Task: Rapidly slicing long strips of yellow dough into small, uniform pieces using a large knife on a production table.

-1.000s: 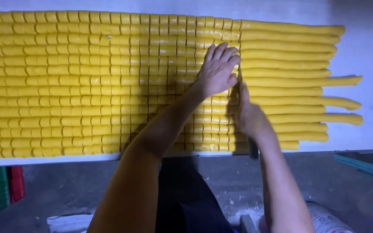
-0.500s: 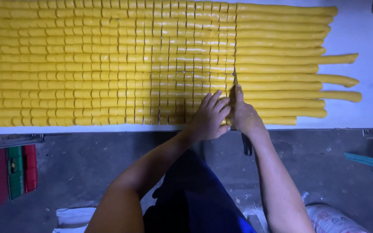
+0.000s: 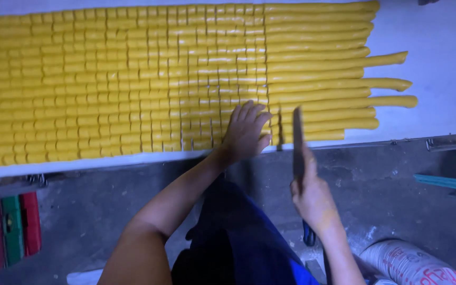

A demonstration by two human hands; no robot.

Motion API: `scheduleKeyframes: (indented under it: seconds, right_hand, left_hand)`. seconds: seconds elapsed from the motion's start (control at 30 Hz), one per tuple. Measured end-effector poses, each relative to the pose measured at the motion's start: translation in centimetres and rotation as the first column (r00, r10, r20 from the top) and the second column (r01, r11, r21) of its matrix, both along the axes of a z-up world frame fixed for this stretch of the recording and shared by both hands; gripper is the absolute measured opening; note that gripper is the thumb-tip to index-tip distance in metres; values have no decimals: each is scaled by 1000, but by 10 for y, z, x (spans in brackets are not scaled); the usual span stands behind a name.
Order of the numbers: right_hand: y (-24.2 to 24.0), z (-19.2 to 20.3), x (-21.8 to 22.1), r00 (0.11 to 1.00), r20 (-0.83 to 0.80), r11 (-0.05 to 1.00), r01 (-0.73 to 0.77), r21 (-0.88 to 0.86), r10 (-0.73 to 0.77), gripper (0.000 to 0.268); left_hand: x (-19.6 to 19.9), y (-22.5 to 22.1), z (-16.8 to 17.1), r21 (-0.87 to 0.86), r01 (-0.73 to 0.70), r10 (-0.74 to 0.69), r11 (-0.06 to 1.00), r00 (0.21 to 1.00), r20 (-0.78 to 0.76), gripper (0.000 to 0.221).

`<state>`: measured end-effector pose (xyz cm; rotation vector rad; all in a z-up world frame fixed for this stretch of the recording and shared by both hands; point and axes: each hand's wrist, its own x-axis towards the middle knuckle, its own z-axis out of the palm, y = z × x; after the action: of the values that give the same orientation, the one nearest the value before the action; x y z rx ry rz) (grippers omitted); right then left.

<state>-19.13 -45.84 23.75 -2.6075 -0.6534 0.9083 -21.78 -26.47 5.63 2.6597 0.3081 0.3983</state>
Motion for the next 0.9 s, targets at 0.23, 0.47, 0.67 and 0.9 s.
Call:
scheduleKeyframes:
  seconds: [0.23,0.47,0.67,0.9]
  right_hand:
    - [96,-33,89,986,165,977,-51,208,16,86]
    - [203,-97,191,976,204,993,-93,74,76,87]
    - [249,-107,214,979,186,996,-93,10,90,86]
    - [257,-116,227,984,151,991,-82,-102,97,84]
  left_hand:
    - [66,62,21,179,-94,87,979,995,46,68]
    - [85,113,4,72,-51,37,996,983,180,64]
    - [146,194,-29,-19,-113,113,993,935,336,61]
    - [224,232,-39,106,-109,71,988,948,310,58]
